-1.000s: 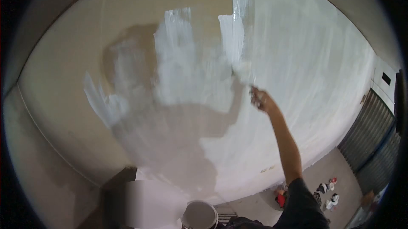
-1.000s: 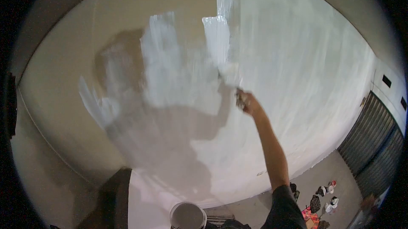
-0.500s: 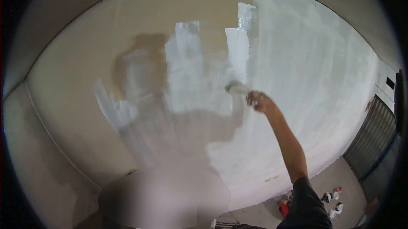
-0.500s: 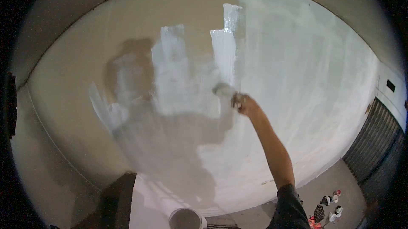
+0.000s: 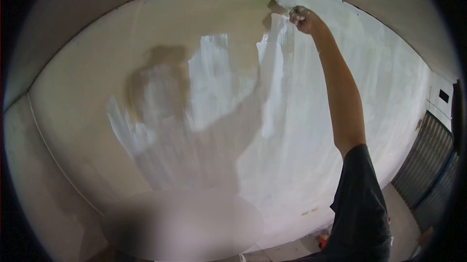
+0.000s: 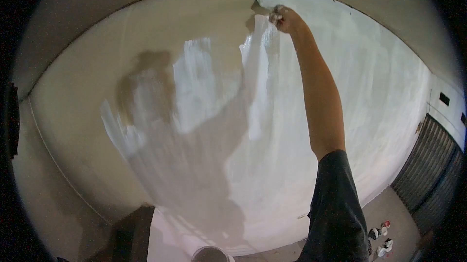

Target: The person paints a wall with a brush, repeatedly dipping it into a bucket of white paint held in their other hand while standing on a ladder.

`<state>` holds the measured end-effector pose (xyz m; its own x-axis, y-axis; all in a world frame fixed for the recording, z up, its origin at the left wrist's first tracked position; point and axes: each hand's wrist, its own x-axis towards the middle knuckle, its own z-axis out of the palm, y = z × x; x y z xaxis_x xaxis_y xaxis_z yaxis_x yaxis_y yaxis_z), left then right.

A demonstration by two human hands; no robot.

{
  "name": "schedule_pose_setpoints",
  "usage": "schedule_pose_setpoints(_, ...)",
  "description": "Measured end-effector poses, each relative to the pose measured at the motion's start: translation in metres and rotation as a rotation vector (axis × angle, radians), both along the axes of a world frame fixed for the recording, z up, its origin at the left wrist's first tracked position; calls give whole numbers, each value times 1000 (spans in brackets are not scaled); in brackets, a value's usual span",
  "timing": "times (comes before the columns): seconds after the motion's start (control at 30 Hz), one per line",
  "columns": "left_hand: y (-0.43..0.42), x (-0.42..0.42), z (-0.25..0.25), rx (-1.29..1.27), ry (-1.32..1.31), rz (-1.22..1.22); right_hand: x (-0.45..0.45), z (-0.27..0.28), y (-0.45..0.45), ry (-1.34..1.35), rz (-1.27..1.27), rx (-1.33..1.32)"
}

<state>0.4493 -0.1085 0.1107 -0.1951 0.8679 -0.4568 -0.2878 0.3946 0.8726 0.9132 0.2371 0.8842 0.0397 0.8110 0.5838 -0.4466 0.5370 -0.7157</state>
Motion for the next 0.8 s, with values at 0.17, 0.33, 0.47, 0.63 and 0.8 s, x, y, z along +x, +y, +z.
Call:
schedule_pose_setpoints(0.17, 3, 1, 0, -2, -5, -13, -1, -88, 2, -133, -70, -196)
schedule_pose_setpoints(0.33, 7, 1, 3, 0, -4, -24, 7, -227, -21, -85, 51, -465)
schedule_pose_setpoints(0.47, 5, 5, 4, 3, -8, -24, 0, -367, -36, -27, 48, -787)
schedule_pose_setpoints(0.63, -1, 5, 8, 18, -6, -29, -28, -474, -49, 98, 202, -860)
schedule_pose_setpoints(0.8, -14, 2, 11, 45, -9, -25, -52, -473, -43, 224, 72, -780)
